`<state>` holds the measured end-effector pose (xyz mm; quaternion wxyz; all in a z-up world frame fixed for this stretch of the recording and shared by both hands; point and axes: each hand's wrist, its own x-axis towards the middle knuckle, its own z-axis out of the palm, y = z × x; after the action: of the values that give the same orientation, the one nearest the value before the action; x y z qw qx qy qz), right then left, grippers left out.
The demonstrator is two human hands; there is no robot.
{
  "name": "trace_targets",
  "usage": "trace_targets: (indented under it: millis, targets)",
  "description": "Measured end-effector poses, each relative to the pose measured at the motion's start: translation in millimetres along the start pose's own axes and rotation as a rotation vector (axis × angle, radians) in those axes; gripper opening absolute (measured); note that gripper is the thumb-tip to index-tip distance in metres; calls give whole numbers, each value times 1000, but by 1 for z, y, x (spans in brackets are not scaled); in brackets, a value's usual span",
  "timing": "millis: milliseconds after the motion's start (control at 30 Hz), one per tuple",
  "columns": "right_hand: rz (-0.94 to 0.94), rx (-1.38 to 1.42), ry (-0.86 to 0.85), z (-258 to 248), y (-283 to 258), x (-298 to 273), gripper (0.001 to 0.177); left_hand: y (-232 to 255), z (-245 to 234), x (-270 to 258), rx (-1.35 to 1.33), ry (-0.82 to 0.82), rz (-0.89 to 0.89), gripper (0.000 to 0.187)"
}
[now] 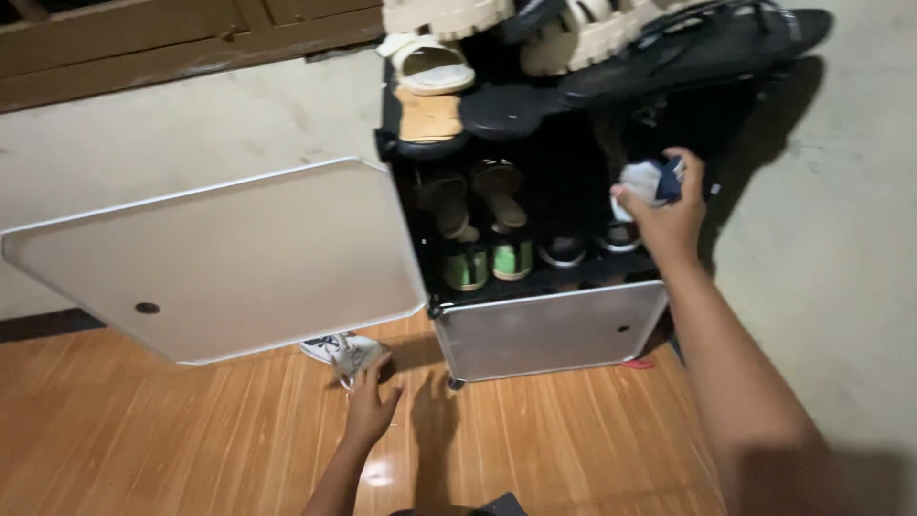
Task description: The person gathers shoes from the floor and places them on a multi-tier shoe rack. They handle sneakers, sandals, and flip-flops one at a time, pairing them and arranging them on the rack shelves.
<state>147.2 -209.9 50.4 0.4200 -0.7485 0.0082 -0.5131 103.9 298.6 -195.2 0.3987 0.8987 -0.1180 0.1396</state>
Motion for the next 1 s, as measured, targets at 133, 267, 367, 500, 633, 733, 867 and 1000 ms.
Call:
trace_targets:
  millis: [133,267,367,500,633,733,867,1000]
  targets:
    - [190,-83,-76,51,81,19,86,-75,-9,0,133,-73,-226,61]
    - [320,-298,-94,72,161,12,53,-132,-13,13,164,-92,-428,73]
    - [461,-266,-128,60,122,-3,53,-172,-17,34,181,28,-430,75]
    - [523,-218,-64,65,118,-19,68,-207,-19,70,420,97,-452,85]
    - [511,-236,-44,78,169,-33,76,-227,-11,98,697,89,-297,62]
    - [421,-139,-83,80,182,-35,71,-210,-13,115,605,-362,-756,112]
    - [439,-135,-114,80,165,-34,78,-212,0,129,776,-429,-857,90]
    - [508,-51,-158,80,130,-34,103,-174,-12,137,837,-467,-791,91]
